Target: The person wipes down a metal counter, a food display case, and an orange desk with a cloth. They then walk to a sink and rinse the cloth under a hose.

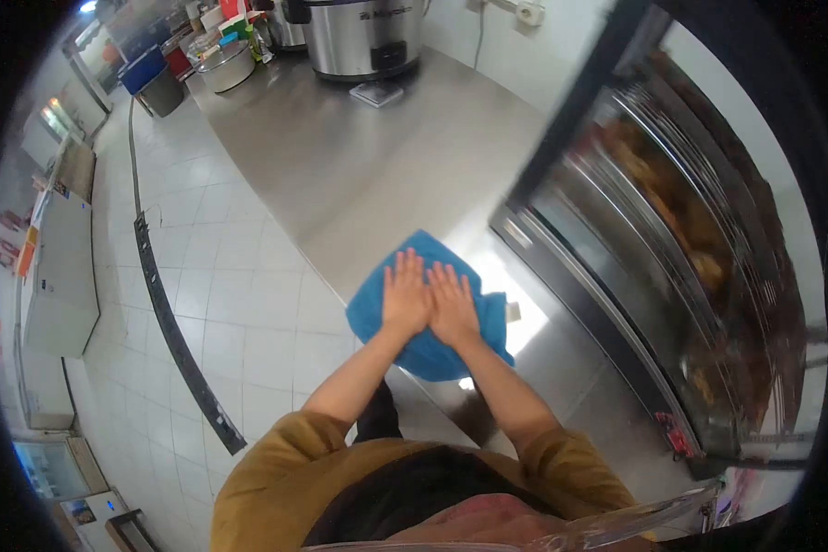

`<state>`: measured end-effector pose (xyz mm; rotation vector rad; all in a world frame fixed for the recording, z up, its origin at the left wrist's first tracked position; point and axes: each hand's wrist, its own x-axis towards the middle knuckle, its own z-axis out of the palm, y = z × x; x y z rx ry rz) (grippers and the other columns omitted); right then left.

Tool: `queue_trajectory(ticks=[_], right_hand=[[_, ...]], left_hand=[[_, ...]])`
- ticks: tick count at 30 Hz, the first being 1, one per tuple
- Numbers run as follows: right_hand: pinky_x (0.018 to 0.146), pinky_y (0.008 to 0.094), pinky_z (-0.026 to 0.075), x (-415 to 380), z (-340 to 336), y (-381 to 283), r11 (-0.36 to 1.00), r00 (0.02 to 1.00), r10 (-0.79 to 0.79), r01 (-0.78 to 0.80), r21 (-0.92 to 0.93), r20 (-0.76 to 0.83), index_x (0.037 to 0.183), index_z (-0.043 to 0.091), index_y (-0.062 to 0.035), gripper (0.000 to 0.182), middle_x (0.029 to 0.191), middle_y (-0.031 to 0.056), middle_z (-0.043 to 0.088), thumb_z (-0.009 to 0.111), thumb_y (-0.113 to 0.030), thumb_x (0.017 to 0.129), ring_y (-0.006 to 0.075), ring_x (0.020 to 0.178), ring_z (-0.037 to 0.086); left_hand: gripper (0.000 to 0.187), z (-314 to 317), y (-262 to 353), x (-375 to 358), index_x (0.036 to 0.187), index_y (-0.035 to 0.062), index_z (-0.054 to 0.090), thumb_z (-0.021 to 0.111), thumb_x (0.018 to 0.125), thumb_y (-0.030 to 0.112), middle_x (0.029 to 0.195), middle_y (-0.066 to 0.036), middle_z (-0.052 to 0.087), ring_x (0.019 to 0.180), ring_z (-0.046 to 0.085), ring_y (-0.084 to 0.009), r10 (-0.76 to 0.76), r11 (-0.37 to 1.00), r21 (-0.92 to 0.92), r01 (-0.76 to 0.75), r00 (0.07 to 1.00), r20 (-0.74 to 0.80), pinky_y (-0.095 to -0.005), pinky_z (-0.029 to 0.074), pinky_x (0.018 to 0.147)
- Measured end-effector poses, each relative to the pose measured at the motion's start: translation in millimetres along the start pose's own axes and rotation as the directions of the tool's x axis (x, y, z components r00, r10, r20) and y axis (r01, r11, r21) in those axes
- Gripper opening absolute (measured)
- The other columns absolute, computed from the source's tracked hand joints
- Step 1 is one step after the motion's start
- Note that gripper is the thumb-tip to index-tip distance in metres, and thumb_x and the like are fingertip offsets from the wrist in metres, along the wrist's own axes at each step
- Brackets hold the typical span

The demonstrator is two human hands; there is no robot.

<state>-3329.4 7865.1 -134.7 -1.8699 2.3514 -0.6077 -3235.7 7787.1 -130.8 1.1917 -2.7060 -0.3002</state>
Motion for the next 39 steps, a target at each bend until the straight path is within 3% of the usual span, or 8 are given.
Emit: queue_trajectory(ticks=[8,13,18,22,26,30,34,39], right_hand=[[0.113,0.0463,0.013,-304,-132,155,0.921,0.928,0.365,-0.372,-0.113,-0.08,0.14,0.035,-0.0067,0.049,0.148,0.0114,0.029,0.031,-0.028,0.096,0.0278,0.139,0.022],[0.112,0.0466,0.013,-501,-194,219,0.721,0.733,0.653,-0.678,-0.141,-0.189,0.14,0.035,-0.0067,0.049,0.148,0.0121,0.029,0.031,-0.03,0.097,0.0289,0.139,0.023],[0.112,0.0467,0.014,-630,-227,223,0.512,0.533,0.798,-0.845,-0.15,-0.281,0.141,0.032,-0.0048,0.051,0.149,0.0129,0.027,0.032,-0.031,0.097,0.0293,0.139,0.021],[0.112,0.0491,0.012,-615,-215,227,0.442,0.48,0.829,-0.877,-0.189,-0.288,0.141,0.031,-0.0035,0.052,0.149,0.0144,0.025,0.032,-0.032,0.097,0.0312,0.139,0.02],[0.112,0.0494,0.011,-508,-195,221,0.591,0.624,0.76,-0.779,-0.207,-0.182,0.141,0.029,-0.0014,0.056,0.149,0.0162,0.024,0.027,-0.035,0.097,0.032,0.139,0.019],[0.112,0.0494,0.014,-391,-165,207,0.809,0.803,0.56,-0.583,-0.073,-0.207,0.138,0.035,-0.0011,0.054,0.147,0.0162,0.03,0.031,-0.035,0.096,0.0322,0.137,0.025],[0.113,0.046,0.014,-324,-143,201,0.919,0.89,0.376,-0.394,-0.018,-0.257,0.138,0.037,-0.0022,0.052,0.146,0.0139,0.031,0.033,-0.03,0.094,0.0289,0.137,0.025],[0.114,0.0435,0.012,-331,-137,210,0.948,0.924,0.317,-0.315,0.043,-0.214,0.139,0.036,-0.0029,0.051,0.148,0.0119,0.029,0.032,-0.027,0.094,0.0259,0.139,0.021]], left_hand=[[0.061,72,309,-142,0.141,-0.0024,0.027,0.034,0.09,0.03,0.151,-0.017,0.017,0.141,0.011,-0.0314,0.393,0.913,-0.145,-0.382,0.918,0.058,-0.0486,0.011,0.113],[0.059,94,491,-242,0.143,0.0008,0.024,0.031,0.093,0.031,0.153,-0.015,0.013,0.142,0.005,-0.0308,0.683,0.726,-0.178,-0.664,0.665,0.302,-0.0475,0.008,0.113],[0.06,119,588,-325,0.142,-0.0017,0.024,0.033,0.091,0.028,0.152,-0.016,0.015,0.142,0.008,-0.031,0.862,0.505,-0.343,-0.792,0.451,0.231,-0.0466,0.008,0.114],[0.06,121,579,-309,0.14,-0.0015,0.029,0.038,0.089,0.027,0.15,-0.016,0.022,0.14,0.015,-0.0293,0.899,0.434,-0.501,-0.749,0.397,0.185,-0.0446,0.012,0.113],[0.061,101,507,-235,0.137,-0.0003,0.035,0.044,0.083,0.028,0.147,-0.018,0.028,0.137,0.024,-0.0308,0.757,0.639,-0.453,-0.622,0.615,0.223,-0.0457,0.019,0.111],[0.059,96,408,-167,0.138,-0.001,0.034,0.039,0.086,0.028,0.148,-0.017,0.027,0.139,0.02,-0.0316,0.617,0.769,-0.269,-0.579,0.783,0.077,-0.0479,0.016,0.111],[0.058,91,347,-129,0.141,0.0023,0.03,0.035,0.09,0.028,0.151,-0.014,0.021,0.141,0.015,-0.0291,0.497,0.862,-0.134,-0.489,0.867,0.033,-0.0494,0.012,0.112],[0.059,95,360,-144,0.143,0.0026,0.026,0.034,0.091,0.028,0.153,-0.012,0.016,0.142,0.012,-0.0287,0.429,0.903,-0.021,-0.429,0.902,0.038,-0.0527,0.009,0.111]])
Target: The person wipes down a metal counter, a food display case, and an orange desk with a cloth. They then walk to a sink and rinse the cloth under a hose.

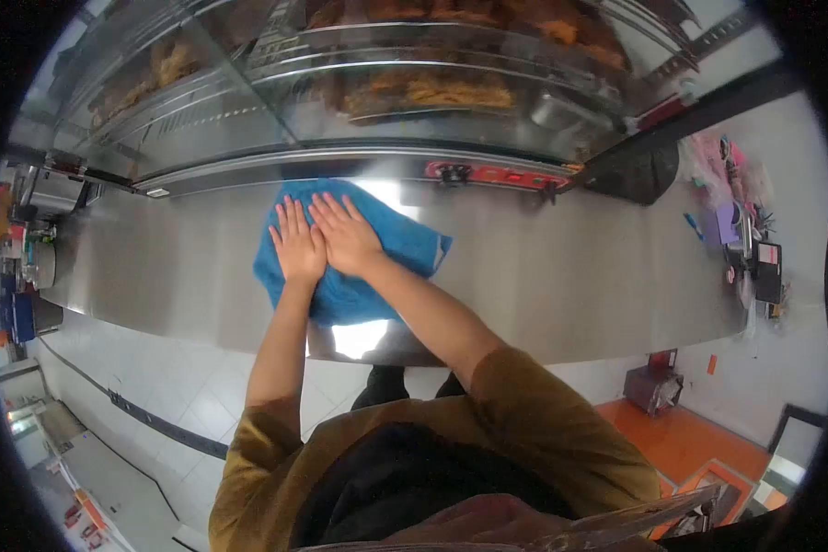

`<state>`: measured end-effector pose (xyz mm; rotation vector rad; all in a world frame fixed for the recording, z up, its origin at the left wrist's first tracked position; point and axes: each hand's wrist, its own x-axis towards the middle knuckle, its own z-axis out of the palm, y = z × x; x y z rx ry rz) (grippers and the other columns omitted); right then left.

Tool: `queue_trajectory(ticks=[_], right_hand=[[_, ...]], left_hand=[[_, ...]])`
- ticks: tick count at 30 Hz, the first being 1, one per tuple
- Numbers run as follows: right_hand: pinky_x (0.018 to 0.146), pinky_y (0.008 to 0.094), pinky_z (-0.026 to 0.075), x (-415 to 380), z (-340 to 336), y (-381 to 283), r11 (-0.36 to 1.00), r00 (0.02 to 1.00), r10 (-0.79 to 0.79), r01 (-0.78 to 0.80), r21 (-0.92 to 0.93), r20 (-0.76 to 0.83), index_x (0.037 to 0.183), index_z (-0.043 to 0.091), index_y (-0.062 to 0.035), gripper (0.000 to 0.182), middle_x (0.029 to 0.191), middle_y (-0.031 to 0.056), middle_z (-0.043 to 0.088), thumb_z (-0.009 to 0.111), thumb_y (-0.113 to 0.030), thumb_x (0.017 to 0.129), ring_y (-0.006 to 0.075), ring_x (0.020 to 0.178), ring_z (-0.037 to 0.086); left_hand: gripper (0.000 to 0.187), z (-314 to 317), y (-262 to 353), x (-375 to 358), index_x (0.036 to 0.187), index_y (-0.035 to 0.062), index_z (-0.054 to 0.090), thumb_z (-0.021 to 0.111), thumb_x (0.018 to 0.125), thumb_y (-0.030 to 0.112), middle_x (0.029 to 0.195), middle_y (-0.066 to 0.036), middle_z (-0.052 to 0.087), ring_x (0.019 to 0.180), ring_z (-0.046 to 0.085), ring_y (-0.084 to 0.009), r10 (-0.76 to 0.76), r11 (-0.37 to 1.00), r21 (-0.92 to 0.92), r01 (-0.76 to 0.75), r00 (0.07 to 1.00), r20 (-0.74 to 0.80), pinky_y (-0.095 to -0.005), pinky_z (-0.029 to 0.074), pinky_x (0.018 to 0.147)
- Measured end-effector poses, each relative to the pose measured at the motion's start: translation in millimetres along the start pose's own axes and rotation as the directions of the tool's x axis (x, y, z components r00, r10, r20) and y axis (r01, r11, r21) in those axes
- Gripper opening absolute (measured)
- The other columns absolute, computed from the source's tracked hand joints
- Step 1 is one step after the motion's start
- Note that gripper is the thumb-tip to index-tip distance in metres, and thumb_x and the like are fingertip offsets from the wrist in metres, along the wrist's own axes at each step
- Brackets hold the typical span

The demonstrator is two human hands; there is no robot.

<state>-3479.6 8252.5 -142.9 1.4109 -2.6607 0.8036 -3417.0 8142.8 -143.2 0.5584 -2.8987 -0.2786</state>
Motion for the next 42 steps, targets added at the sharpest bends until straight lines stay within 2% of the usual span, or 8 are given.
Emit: queue_trajectory(ticks=[9,13,17,24,29,33,38,42], right_hand=[[0.114,0.0413,0.013,-159,-140,158,0.972,0.974,0.2,-0.183,-0.149,0.103,0.141,0.032,-0.0032,0.051,0.149,0.0115,0.028,0.027,-0.026,0.096,0.0235,0.139,0.021],[0.114,0.0415,0.012,-261,-211,237,0.93,0.945,0.313,-0.285,-0.232,0.094,0.141,0.029,-0.0027,0.051,0.149,0.0123,0.027,0.026,-0.027,0.097,0.0247,0.139,0.021],[0.114,0.043,0.012,-331,-255,269,0.89,0.915,0.398,-0.369,-0.267,0.062,0.141,0.027,-0.0009,0.051,0.149,0.0137,0.025,0.029,-0.026,0.096,0.0257,0.139,0.02],[0.112,0.0519,0.012,-290,-223,209,0.917,0.936,0.316,-0.258,-0.304,0.157,0.141,0.025,0.0022,0.063,0.147,0.0196,0.026,0.046,-0.021,0.086,0.0319,0.139,0.019],[0.113,0.0463,0.014,-182,-165,159,0.997,0.975,-0.013,0.03,-0.076,0.221,0.141,0.026,0.0025,0.063,0.147,0.0184,0.027,0.043,-0.023,0.086,0.0299,0.139,0.02],[0.114,0.0425,0.014,-98,-112,138,0.975,0.963,-0.22,0.224,-0.007,0.158,0.139,0.031,0.003,0.061,0.146,0.0169,0.03,0.043,-0.023,0.085,0.027,0.138,0.023],[0.113,0.0406,0.016,-51,-94,135,0.954,0.931,-0.289,0.3,-0.015,0.224,0.138,0.035,0.0006,0.056,0.146,0.0137,0.033,0.037,-0.026,0.088,0.0249,0.138,0.025],[0.113,0.0414,0.016,-106,-110,143,0.943,0.936,-0.315,0.327,-0.057,0.158,0.138,0.034,0.0017,0.058,0.146,0.0149,0.031,0.04,-0.025,0.087,0.0261,0.138,0.025]], left_hand=[[0.063,34,260,-14,0.143,0.0014,0.026,0.037,0.087,0.028,0.151,-0.013,0.02,0.142,0.011,-0.0283,0.157,0.982,0.065,-0.175,0.962,0.224,-0.0493,0.011,0.113],[0.059,42,396,-36,0.139,-0.0005,0.031,0.039,0.088,0.027,0.15,-0.015,0.023,0.141,0.013,-0.0303,0.383,0.923,-0.082,-0.377,0.867,0.319,-0.0481,0.011,0.113],[0.059,80,466,-62,0.14,-0.0008,0.03,0.037,0.09,0.031,0.151,-0.014,0.02,0.141,0.012,-0.03,0.533,0.843,-0.182,-0.506,0.829,0.167,-0.0475,0.011,0.113],[0.065,50,366,-65,0.142,-0.0005,0.024,0.041,0.091,0.036,0.151,-0.015,0.018,0.141,0.012,-0.029,0.601,0.77,-0.408,-0.491,0.773,0.204,-0.0472,0.013,0.113],[0.067,19,249,-47,0.142,-0.0028,0.023,0.042,0.09,0.034,0.151,-0.018,0.015,0.141,0.011,-0.031,0.334,0.938,-0.188,-0.292,0.908,0.255,-0.0491,0.013,0.112],[0.064,22,176,-24,0.141,-0.0062,0.021,0.034,0.092,0.033,0.151,-0.019,0.014,0.142,0.01,-0.031,0.138,0.989,-0.068,-0.13,0.983,0.12,-0.0471,0.009,0.113],[0.065,24,156,-4,0.141,-0.0067,0.02,0.034,0.092,0.032,0.151,-0.02,0.014,0.142,0.009,-0.0314,-0.014,1.0,-0.014,0.015,0.998,0.054,-0.0477,0.008,0.113],[0.067,20,185,-37,0.141,-0.0072,0.02,0.036,0.091,0.034,0.151,-0.022,0.012,0.141,0.007,-0.033,0.061,0.997,0.032,-0.066,0.988,0.139,-0.0489,0.007,0.113]])
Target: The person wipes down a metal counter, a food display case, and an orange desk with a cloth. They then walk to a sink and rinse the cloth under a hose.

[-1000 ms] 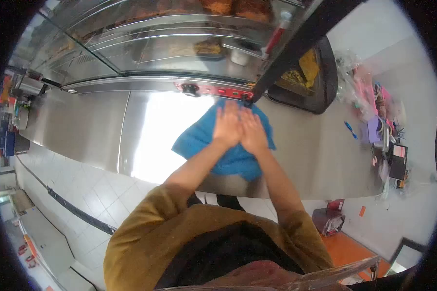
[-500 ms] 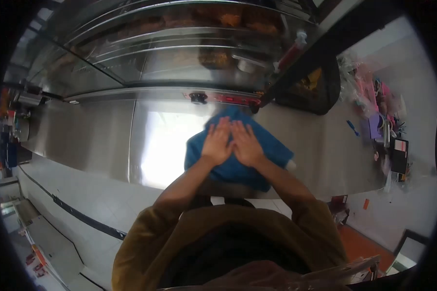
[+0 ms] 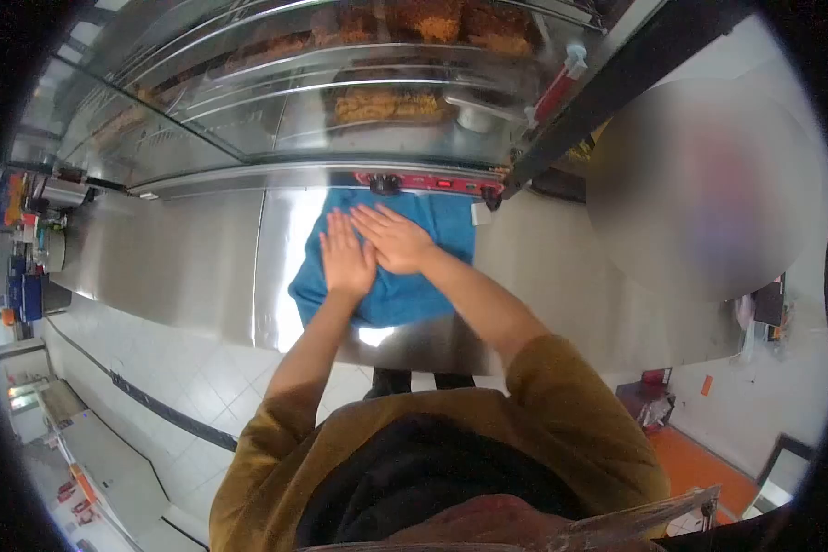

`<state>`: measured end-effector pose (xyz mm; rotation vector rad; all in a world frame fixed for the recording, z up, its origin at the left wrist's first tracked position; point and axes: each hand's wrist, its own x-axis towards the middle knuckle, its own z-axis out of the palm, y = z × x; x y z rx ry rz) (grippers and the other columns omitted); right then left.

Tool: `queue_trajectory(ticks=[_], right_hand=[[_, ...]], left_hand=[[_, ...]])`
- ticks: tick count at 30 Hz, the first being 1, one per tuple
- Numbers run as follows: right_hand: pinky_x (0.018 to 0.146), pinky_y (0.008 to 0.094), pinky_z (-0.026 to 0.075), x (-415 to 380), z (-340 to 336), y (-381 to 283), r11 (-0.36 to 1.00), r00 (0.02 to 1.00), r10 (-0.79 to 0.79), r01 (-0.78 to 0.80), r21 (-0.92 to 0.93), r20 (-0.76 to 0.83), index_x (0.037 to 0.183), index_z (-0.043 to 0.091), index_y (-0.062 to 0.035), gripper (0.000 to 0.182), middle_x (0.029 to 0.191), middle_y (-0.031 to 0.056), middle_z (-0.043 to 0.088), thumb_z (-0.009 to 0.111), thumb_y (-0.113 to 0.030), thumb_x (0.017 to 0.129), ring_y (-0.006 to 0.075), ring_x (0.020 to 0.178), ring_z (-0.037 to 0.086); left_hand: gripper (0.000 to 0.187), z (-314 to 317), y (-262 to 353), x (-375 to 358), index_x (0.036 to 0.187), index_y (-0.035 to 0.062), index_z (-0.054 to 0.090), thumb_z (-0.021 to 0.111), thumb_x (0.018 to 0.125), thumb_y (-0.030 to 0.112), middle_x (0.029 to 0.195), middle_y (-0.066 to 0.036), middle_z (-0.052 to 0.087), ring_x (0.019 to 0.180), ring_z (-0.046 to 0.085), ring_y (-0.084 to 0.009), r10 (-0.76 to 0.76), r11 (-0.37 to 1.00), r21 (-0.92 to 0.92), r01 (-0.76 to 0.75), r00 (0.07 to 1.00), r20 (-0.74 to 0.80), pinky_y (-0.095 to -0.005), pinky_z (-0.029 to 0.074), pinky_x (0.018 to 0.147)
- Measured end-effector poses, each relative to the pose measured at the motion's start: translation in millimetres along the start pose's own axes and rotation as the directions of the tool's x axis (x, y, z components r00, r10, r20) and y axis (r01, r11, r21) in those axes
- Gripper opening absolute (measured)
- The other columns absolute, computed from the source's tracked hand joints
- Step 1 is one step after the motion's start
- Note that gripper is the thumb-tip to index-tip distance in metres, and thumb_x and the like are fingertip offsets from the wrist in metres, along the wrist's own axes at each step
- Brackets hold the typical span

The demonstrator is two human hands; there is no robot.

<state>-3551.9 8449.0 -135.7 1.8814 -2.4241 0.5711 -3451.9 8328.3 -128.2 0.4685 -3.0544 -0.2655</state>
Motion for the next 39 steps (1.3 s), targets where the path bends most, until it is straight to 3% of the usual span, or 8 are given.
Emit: queue_trajectory(ticks=[4,7,10,15,17,22,28,39], right_hand=[[0.113,0.0434,0.015,-123,-56,-44,0.99,0.981,0.122,-0.131,0.052,0.15,0.138,0.03,0.0043,0.06,0.145,0.0192,0.03,0.041,-0.024,0.086,0.029,0.137,0.025],[0.113,0.0447,0.016,-181,-64,-74,0.968,0.954,0.235,-0.247,0.046,0.187,0.137,0.031,0.0064,0.061,0.144,0.021,0.03,0.042,-0.024,0.085,0.0307,0.137,0.025],[0.113,0.0444,0.016,-170,-63,-63,0.958,0.953,0.262,-0.275,0.077,0.151,0.136,0.032,0.0076,0.06,0.144,0.022,0.03,0.041,-0.023,0.085,0.0313,0.137,0.025],[0.114,0.0421,0.015,-102,-45,13,0.947,0.948,0.319,-0.319,0.024,0.021,0.136,0.032,0.0074,0.06,0.143,0.0226,0.032,0.041,-0.021,0.084,0.0317,0.136,0.027],[0.114,0.0418,0.015,-87,-39,38,0.942,0.942,0.335,-0.335,0.007,-0.009,0.137,0.032,0.0068,0.061,0.143,0.0224,0.032,0.041,-0.021,0.084,0.0319,0.136,0.027],[0.113,0.043,0.016,-97,-44,14,0.926,0.926,0.375,-0.376,-0.021,-0.054,0.137,0.031,0.0068,0.059,0.144,0.023,0.03,0.04,-0.019,0.085,0.0338,0.136,0.026],[0.114,0.0432,0.014,-170,-41,-79,0.883,0.882,0.466,-0.469,0.03,0.063,0.136,0.029,0.0096,0.06,0.145,0.0239,0.026,0.039,-0.02,0.085,0.0338,0.138,0.02],[0.114,0.0421,0.015,-112,-42,25,0.877,0.879,0.474,-0.477,-0.054,-0.061,0.138,0.029,0.0067,0.06,0.145,0.0215,0.029,0.038,-0.022,0.086,0.0313,0.138,0.022]], left_hand=[[0.073,4,86,-87,0.141,-0.0083,0.019,0.037,0.091,0.042,0.151,-0.023,0.011,0.141,0.005,-0.0347,0.165,0.986,-0.05,-0.159,0.974,0.153,-0.0492,0.006,0.113],[0.075,-15,112,-116,0.141,-0.0089,0.02,0.038,0.091,0.044,0.15,-0.025,0.011,0.141,0.005,-0.0351,0.34,0.939,-0.151,-0.308,0.895,0.289,-0.0494,0.005,0.112],[0.074,-13,110,-100,0.141,-0.0091,0.021,0.037,0.09,0.042,0.15,-0.025,0.012,0.142,0.004,-0.0348,0.359,0.933,-0.149,-0.329,0.889,0.285,-0.05,0.005,0.112],[0.068,10,102,6,0.141,-0.0067,0.023,0.034,0.088,0.034,0.15,-0.022,0.014,0.142,0.006,-0.0325,0.287,0.955,-0.097,-0.28,0.954,0.079,-0.0482,0.006,0.113],[0.068,13,101,29,0.141,-0.0054,0.023,0.036,0.087,0.034,0.15,-0.021,0.016,0.142,0.007,-0.0317,0.273,0.96,-0.095,-0.265,0.958,0.088,-0.0474,0.006,0.113],[0.067,13,100,14,0.14,-0.0059,0.025,0.039,0.087,0.032,0.15,-0.022,0.017,0.141,0.01,-0.0337,0.288,0.947,-0.147,-0.286,0.958,-0.012,-0.0492,0.008,0.113],[0.069,-7,107,-91,0.14,-0.0058,0.026,0.039,0.084,0.033,0.152,-0.019,0.014,0.142,0.007,-0.0315,0.417,0.904,-0.195,-0.379,0.883,0.218,-0.0487,0.007,0.112],[0.068,20,118,33,0.141,-0.0019,0.027,0.038,0.084,0.033,0.151,-0.017,0.018,0.142,0.009,-0.0282,0.394,0.91,-0.147,-0.387,0.919,0.025,-0.0477,0.008,0.113]])
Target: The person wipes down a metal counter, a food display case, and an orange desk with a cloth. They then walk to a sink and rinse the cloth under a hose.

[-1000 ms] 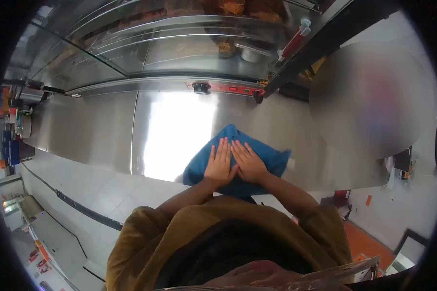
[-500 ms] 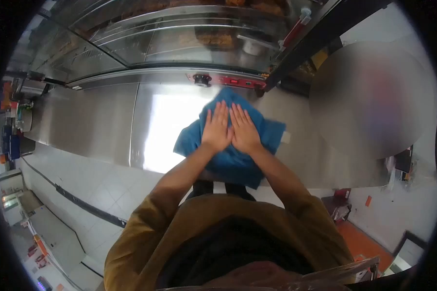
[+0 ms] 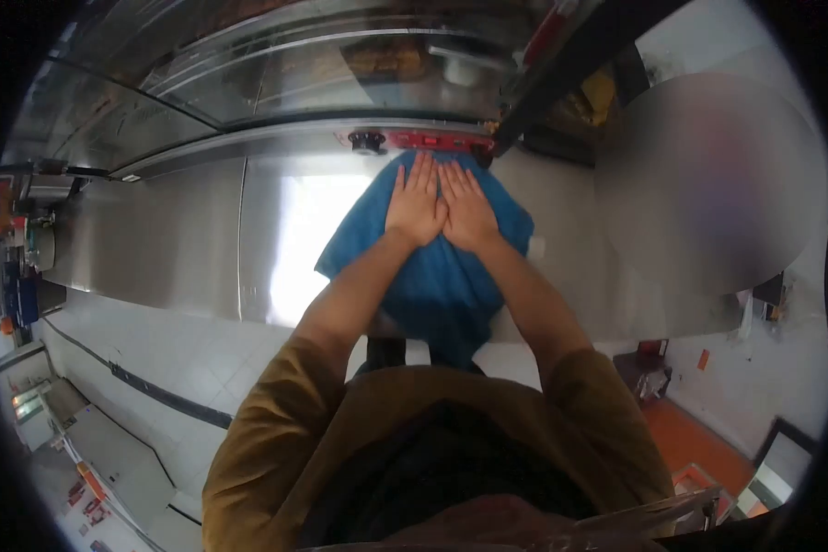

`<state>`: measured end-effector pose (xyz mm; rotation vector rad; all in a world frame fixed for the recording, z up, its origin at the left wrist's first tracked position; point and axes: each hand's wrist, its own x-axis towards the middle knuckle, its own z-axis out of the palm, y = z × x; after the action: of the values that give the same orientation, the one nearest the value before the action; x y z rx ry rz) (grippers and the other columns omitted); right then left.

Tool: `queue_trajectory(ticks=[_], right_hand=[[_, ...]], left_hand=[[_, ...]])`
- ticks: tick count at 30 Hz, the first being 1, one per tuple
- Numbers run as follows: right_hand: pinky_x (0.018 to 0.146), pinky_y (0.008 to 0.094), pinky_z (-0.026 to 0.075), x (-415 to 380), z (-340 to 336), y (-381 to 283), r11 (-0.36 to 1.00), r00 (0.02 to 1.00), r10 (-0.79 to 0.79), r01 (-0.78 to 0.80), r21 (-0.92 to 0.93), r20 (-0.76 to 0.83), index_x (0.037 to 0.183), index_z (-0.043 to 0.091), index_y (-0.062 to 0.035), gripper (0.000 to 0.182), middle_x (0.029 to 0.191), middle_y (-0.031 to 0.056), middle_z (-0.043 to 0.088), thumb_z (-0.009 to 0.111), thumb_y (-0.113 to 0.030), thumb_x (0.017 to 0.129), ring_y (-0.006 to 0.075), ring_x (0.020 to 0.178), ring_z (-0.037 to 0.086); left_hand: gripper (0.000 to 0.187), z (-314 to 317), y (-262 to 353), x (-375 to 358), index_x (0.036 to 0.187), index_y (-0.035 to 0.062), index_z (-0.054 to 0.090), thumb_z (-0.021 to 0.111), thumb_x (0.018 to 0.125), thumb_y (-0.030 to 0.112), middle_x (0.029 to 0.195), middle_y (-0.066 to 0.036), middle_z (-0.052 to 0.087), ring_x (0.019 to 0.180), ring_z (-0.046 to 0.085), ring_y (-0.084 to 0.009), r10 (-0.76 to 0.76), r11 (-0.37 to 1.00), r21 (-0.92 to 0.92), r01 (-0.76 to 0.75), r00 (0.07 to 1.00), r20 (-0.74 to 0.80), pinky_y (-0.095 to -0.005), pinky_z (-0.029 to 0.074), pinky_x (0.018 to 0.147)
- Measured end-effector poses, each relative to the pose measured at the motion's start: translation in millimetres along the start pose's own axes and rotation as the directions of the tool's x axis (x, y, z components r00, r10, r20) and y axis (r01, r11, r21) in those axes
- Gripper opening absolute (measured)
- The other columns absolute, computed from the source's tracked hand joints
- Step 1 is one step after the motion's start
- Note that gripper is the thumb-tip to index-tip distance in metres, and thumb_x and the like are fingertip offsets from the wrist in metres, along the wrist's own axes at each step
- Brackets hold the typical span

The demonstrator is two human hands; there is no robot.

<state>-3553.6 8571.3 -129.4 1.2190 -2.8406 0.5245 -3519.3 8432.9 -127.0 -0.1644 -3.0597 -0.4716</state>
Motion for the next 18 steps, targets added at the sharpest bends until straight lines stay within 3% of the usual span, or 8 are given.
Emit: queue_trajectory(ticks=[4,8,12,16,18], right_hand=[[0.113,0.0432,0.015,-3,6,-3,0.998,1.0,0.002,-0.004,-0.063,-0.031,0.138,0.031,0.0038,0.058,0.146,0.0184,0.029,0.04,-0.022,0.087,0.0314,0.137,0.024],[0.113,0.0472,0.013,3,19,-42,0.993,0.999,0.033,-0.036,-0.113,-0.029,0.14,0.03,0.0,0.058,0.149,0.0155,0.025,0.038,-0.025,0.088,0.0308,0.139,0.02],[0.113,0.0485,0.011,42,49,-137,0.996,0.999,-0.025,0.027,-0.09,0.027,0.14,0.031,-0.0013,0.059,0.149,0.0154,0.024,0.038,-0.029,0.089,0.031,0.139,0.019],[0.113,0.0491,0.011,80,87,-241,0.982,0.979,-0.188,0.187,0.026,0.082,0.14,0.033,-0.0036,0.058,0.149,0.0149,0.026,0.035,-0.032,0.089,0.0298,0.14,0.019],[0.113,0.0491,0.009,86,114,-287,0.958,0.96,-0.279,0.276,0.081,0.031,0.14,0.033,-0.0032,0.058,0.149,0.0142,0.026,0.035,-0.032,0.089,0.0293,0.14,0.018]], left_hand=[[0.066,7,-4,-6,0.14,-0.0007,0.03,0.039,0.085,0.034,0.15,-0.015,0.022,0.141,0.013,-0.0265,-0.005,1.0,0.025,0.007,0.997,-0.079,-0.0466,0.009,0.113],[0.063,-2,-26,-53,0.141,0.0002,0.03,0.039,0.088,0.034,0.151,-0.013,0.022,0.141,0.015,-0.0263,-0.09,0.993,-0.092,0.078,0.987,-0.136,-0.0463,0.012,0.113],[0.061,-31,-95,-111,0.14,-0.0002,0.031,0.04,0.089,0.032,0.15,-0.014,0.023,0.14,0.019,-0.0273,-0.271,0.961,0.012,0.275,0.953,-0.136,-0.0475,0.013,0.112],[0.06,-69,-168,-193,0.141,-0.0003,0.028,0.038,0.091,0.032,0.149,-0.014,0.025,0.139,0.02,-0.0293,-0.452,0.888,0.005,0.46,0.876,-0.168,-0.0504,0.015,0.111],[0.059,-67,-205,-238,0.142,0.0016,0.027,0.035,0.093,0.033,0.151,-0.014,0.022,0.14,0.017,-0.029,-0.504,0.851,0.05,0.523,0.839,-0.205,-0.0505,0.013,0.111]])
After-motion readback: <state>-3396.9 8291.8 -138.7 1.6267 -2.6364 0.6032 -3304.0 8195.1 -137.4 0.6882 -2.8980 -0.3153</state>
